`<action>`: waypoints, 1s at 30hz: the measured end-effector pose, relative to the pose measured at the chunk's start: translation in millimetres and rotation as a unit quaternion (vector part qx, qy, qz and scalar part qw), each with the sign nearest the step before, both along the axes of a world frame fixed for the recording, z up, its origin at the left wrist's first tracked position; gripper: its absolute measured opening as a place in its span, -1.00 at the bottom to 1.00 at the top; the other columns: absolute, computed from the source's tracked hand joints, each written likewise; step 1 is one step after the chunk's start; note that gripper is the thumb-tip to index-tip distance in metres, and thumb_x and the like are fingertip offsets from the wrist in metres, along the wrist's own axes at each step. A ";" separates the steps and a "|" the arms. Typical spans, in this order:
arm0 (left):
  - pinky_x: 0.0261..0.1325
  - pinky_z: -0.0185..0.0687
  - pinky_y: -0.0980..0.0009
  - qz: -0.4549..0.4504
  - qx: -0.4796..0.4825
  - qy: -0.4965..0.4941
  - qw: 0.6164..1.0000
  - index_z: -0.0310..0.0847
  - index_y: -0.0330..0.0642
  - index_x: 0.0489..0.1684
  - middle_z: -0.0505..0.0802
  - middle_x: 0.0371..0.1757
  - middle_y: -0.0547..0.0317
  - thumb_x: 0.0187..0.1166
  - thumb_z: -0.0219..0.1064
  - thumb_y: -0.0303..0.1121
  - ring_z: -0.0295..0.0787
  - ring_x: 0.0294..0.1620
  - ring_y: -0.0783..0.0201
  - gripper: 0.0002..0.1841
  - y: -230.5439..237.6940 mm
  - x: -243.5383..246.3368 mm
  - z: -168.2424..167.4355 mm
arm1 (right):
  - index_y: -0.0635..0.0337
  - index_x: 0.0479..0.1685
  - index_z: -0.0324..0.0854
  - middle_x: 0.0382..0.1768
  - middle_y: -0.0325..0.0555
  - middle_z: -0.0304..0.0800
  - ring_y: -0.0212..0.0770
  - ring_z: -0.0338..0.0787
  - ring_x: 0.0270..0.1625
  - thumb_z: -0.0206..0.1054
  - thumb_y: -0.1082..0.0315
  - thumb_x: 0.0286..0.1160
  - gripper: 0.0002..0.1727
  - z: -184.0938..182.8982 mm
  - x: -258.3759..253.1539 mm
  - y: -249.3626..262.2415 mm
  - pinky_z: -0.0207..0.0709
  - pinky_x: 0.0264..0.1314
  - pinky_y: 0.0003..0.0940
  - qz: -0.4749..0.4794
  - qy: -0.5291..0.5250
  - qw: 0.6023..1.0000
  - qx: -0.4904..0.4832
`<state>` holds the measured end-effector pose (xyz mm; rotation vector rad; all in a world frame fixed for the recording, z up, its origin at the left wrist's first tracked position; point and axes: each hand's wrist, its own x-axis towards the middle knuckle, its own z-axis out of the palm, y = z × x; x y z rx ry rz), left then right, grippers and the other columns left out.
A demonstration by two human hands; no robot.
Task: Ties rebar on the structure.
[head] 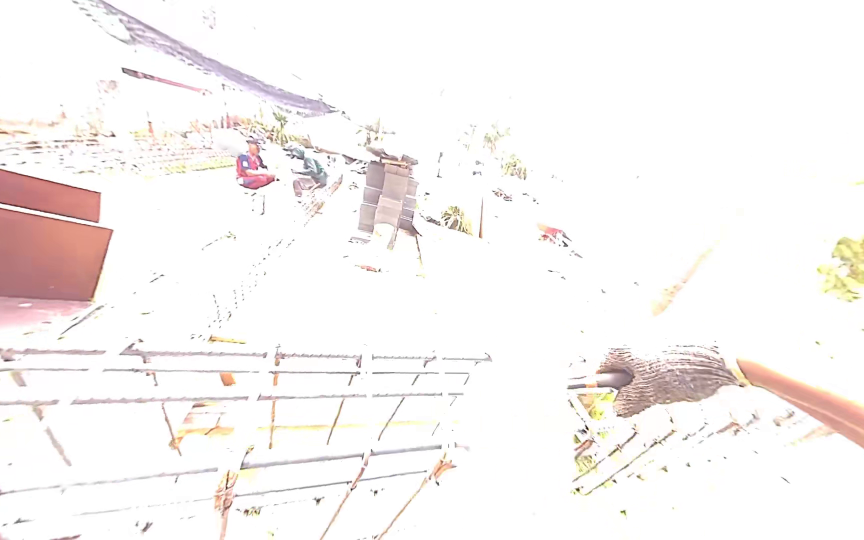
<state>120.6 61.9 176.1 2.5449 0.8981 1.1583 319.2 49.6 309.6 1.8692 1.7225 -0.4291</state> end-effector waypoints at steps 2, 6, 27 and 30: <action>0.24 0.69 -0.01 -0.033 -0.013 0.022 0.999 0.77 0.15 0.29 0.88 0.17 0.15 0.62 0.18 -0.19 0.80 0.23 0.03 -0.64 -3.7 40.0 -14.2 | 0.24 -0.20 0.68 -0.49 -0.06 0.57 -0.14 0.58 -0.40 0.45 0.02 0.55 -0.61 1.8 1.8 0.9 0.44 -0.26 -0.07 0.005 0.007 1.000 -0.018; 0.28 0.64 -0.18 -0.111 -0.054 0.071 0.990 0.63 -0.23 0.40 0.82 0.25 -0.20 0.66 0.20 -0.19 0.75 0.31 -0.20 -0.57 -1.9 75.3 -17.8 | 0.18 -0.31 0.63 -0.61 -0.16 0.51 -0.25 0.51 -0.58 0.39 0.02 0.62 -0.63 -2.0 0.4 -8.3 0.41 -0.44 -0.25 -0.038 0.044 0.998 -0.023; -0.09 0.55 0.10 -0.291 -0.294 0.076 0.907 0.74 -0.18 -0.07 0.80 -0.24 0.09 0.45 0.48 0.03 0.68 -0.23 0.21 -0.57 59.3 72.7 19.0 | -0.05 0.29 0.69 0.03 0.00 0.84 0.16 0.83 0.10 0.23 0.39 0.62 -0.67 -35.2 48.7 -52.4 0.63 0.17 0.24 0.425 -0.323 0.688 0.492; -0.10 0.56 0.07 -0.288 -0.292 0.088 0.908 0.74 -0.14 -0.06 0.80 -0.26 0.11 0.39 0.51 0.06 0.69 -0.24 0.20 -0.55 64.5 78.5 18.4 | 0.06 -0.20 0.82 -0.45 0.02 0.78 0.11 0.84 -0.33 0.24 0.23 0.61 -0.77 -35.9 41.2 -48.2 0.69 -0.24 0.12 0.285 -0.252 0.788 0.484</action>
